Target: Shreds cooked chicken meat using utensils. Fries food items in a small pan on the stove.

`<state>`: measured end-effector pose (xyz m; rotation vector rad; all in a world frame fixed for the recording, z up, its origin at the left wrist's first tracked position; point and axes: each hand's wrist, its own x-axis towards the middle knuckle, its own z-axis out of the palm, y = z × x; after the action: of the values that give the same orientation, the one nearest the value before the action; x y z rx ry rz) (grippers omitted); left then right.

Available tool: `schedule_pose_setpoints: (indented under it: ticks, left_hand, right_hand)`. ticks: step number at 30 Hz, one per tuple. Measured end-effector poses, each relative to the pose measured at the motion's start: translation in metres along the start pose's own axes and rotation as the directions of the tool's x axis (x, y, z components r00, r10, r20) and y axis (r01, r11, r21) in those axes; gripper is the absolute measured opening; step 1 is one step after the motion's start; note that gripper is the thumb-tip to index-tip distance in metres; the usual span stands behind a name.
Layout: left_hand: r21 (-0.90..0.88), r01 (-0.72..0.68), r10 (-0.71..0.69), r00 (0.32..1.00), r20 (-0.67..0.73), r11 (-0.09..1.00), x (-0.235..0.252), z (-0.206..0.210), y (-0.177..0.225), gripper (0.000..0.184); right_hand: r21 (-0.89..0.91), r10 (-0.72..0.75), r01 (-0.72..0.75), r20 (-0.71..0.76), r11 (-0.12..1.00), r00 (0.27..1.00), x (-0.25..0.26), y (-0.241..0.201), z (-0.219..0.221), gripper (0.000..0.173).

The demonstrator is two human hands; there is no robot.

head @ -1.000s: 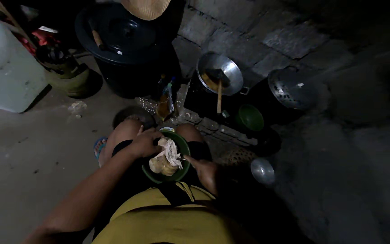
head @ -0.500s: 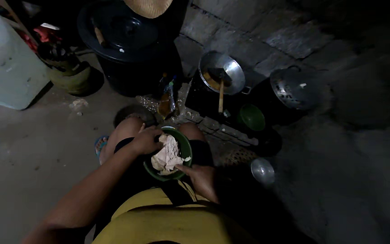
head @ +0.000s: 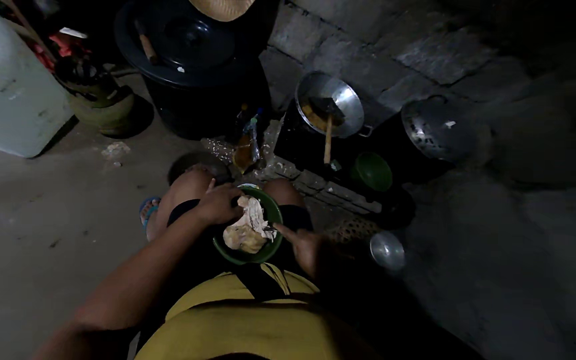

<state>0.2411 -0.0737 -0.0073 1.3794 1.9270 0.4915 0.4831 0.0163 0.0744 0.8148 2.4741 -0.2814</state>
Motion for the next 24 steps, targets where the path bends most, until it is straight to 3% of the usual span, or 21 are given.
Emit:
schedule_pose_setpoints:
  ticks: [2, 5, 8, 13, 16, 20, 24]
  left_hand:
    - [-0.018, -0.002, 0.002, 1.000, -0.013, 1.000, 0.000, 0.000, 0.000, 0.037]
    - [-0.032, -0.017, 0.016, 0.999, -0.028, 0.999, -0.001, 0.000, -0.002, 0.039]
    - [-0.025, -0.008, 0.007, 0.999, -0.032, 1.000, 0.000, 0.004, -0.002, 0.037]
    - [0.030, 0.012, -0.012, 1.000, -0.022, 0.999, -0.002, 0.005, -0.003, 0.038]
    - [0.024, 0.011, -0.011, 1.000, 0.005, 1.000, -0.001, 0.000, 0.001, 0.037]
    - [-0.039, -0.021, 0.020, 0.999, -0.026, 0.999, -0.001, 0.003, -0.003, 0.037]
    - [-0.007, -0.021, 0.021, 0.998, -0.060, 1.000, -0.001, 0.009, -0.005, 0.036]
  right_hand:
    - [-0.009, -0.032, 0.032, -0.009, 0.999, 0.999, 0.000, 0.004, -0.017, 0.058]
    - [-0.049, 0.027, -0.022, 0.102, 0.999, 0.994, 0.019, -0.010, -0.053, 0.059]
    - [-0.035, 0.008, -0.006, 0.050, 0.999, 0.999, 0.032, -0.022, -0.041, 0.061]
    - [-0.032, 0.050, -0.044, 0.226, 0.999, 0.973, 0.009, -0.020, -0.015, 0.065]
    - [-0.007, -0.008, 0.009, 0.148, 1.000, 0.989, -0.002, -0.002, -0.016, 0.058]
    - [-0.016, 0.024, -0.023, 0.091, 1.000, 0.996, 0.019, -0.008, -0.048, 0.054]
    - [-0.028, 0.029, -0.028, 0.026, 0.999, 0.999, 0.036, -0.023, -0.030, 0.060]
